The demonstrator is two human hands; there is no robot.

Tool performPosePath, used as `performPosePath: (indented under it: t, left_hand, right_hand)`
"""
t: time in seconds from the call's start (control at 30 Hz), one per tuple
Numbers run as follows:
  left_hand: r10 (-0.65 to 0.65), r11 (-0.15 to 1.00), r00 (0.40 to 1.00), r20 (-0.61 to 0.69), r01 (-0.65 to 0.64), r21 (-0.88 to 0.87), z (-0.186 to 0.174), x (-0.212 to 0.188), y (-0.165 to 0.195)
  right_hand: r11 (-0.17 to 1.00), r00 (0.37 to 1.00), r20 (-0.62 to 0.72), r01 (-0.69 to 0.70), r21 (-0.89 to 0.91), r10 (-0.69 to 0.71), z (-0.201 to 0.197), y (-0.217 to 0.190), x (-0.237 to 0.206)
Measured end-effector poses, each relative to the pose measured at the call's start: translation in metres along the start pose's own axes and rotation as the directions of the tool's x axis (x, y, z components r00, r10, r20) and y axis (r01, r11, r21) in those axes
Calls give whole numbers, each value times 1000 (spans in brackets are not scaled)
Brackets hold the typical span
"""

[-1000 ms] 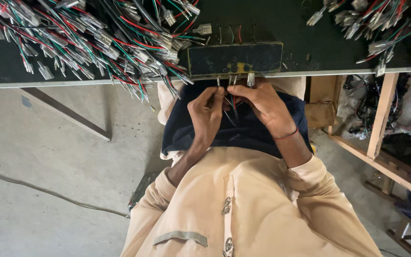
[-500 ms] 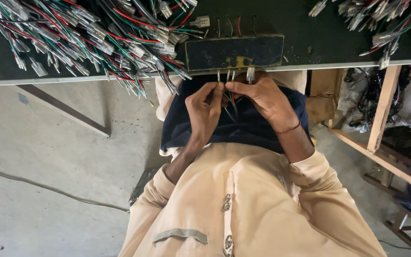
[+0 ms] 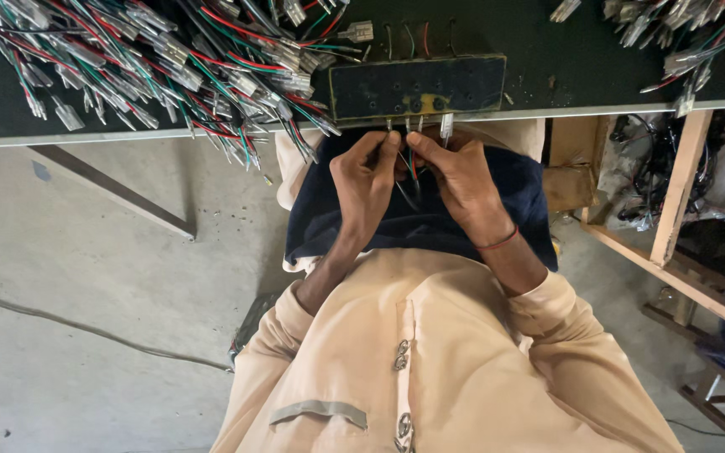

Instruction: The person sits at a workbench covered with wire harnesses and joins wires by hand, twisting stripped wire ends together and seating them into connector housings. They pick up harnesses one at a time, work on the connectors, and at one point use a handheld tool on a connector before continuing to join wires.

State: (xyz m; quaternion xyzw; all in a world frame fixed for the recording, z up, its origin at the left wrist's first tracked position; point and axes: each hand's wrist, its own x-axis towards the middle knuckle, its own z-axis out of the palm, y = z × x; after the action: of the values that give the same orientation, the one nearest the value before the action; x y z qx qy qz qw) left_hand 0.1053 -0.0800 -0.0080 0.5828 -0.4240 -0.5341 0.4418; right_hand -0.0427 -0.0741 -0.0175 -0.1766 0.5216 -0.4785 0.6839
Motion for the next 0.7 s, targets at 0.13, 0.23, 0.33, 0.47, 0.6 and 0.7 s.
performPosePath:
  t: [0.13,0.23,0.33,0.47,0.6,0.7]
  left_hand:
    - [-42,991,999,-10,41,-126,5,1,-4]
    - [-15,997,1000,-13,14,-71,4,1,-7]
    - [-32,997,999,4,32,-73,3,2,-9]
    - [-19,995,1000,9,20,-99,3,2,-9]
    - [-11,999,1000,19,11,-37,2,2,-6]
    - [-6,999,1000,18,6,-42,1,2,-5]
  right_hand:
    - [999,1000,24,10,38,-11,-1,-1,-1]
    - [999,1000,3,-31,25,31,-5,-1,0]
    - [999,998,55,-24,-31,26,-10,-1,5]
    - [999,993,119,-16,-33,20,-14,-4,11]
    - [998,987,151,-58,-25,62,-14,-12,12]
    - [997,978,195,-69,-27,73,-13,-16,13]
